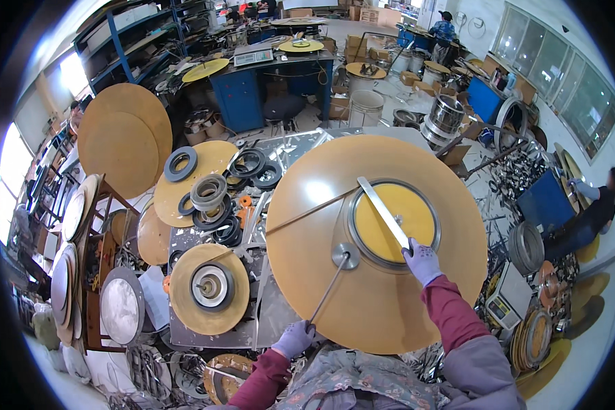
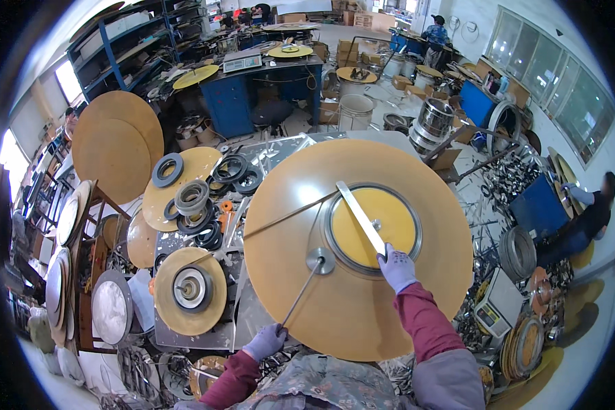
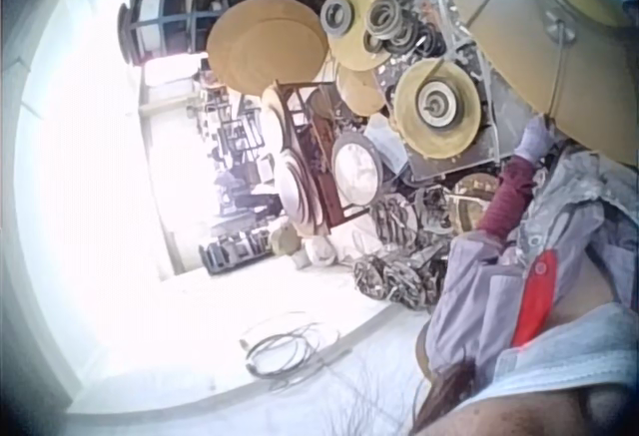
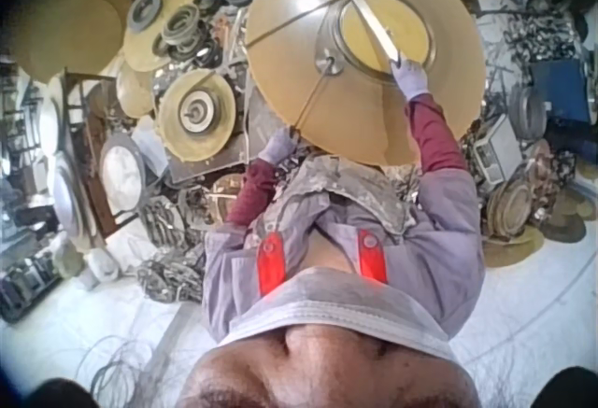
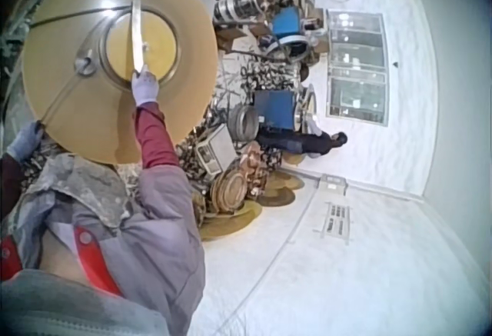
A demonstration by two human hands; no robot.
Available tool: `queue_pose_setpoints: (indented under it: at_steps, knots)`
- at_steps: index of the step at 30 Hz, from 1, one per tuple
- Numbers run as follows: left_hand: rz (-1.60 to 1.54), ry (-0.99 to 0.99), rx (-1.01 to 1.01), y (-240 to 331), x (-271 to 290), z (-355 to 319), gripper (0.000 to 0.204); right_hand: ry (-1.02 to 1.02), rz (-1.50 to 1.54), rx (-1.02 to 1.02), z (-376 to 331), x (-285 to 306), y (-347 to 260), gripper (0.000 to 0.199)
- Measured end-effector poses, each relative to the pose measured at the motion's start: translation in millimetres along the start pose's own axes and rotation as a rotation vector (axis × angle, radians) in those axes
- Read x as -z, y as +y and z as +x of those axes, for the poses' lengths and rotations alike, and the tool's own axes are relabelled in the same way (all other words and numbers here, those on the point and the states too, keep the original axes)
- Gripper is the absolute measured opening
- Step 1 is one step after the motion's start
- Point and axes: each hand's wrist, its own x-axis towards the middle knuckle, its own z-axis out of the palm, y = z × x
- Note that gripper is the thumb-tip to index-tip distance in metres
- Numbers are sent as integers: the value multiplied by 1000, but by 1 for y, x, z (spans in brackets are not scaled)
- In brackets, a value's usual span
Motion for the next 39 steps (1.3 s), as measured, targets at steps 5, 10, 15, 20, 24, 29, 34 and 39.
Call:
queue_pose_setpoints:
  at_steps: [5,10,15,20,24,29,34,39]
  knots:
    - [34,-28,-33,8,4,-3,31,-22,7,-19,0,4,-1,41]
    - [15,11,-59,2,-3,-3,29,-36,5,-32,-1,5,-3,42]
    - [15,40,-35,-12,-10,5,27,-19,18,-35,-2,5,-4,42]
    - [61,6,-45,-3,-4,2,29,-3,23,-18,-3,5,-3,39]
    - [68,28,-51,5,-5,-4,30,-22,28,-21,-3,5,-6,36]
    - [48,16,-53,12,-1,-10,30,-18,19,-18,-2,3,-3,37]
    - [22,21,-68,8,-5,-8,30,-13,11,-35,-5,7,-10,39]
    - [-11,28,-44,6,-5,-4,30,-8,32,-21,-3,7,-8,37]
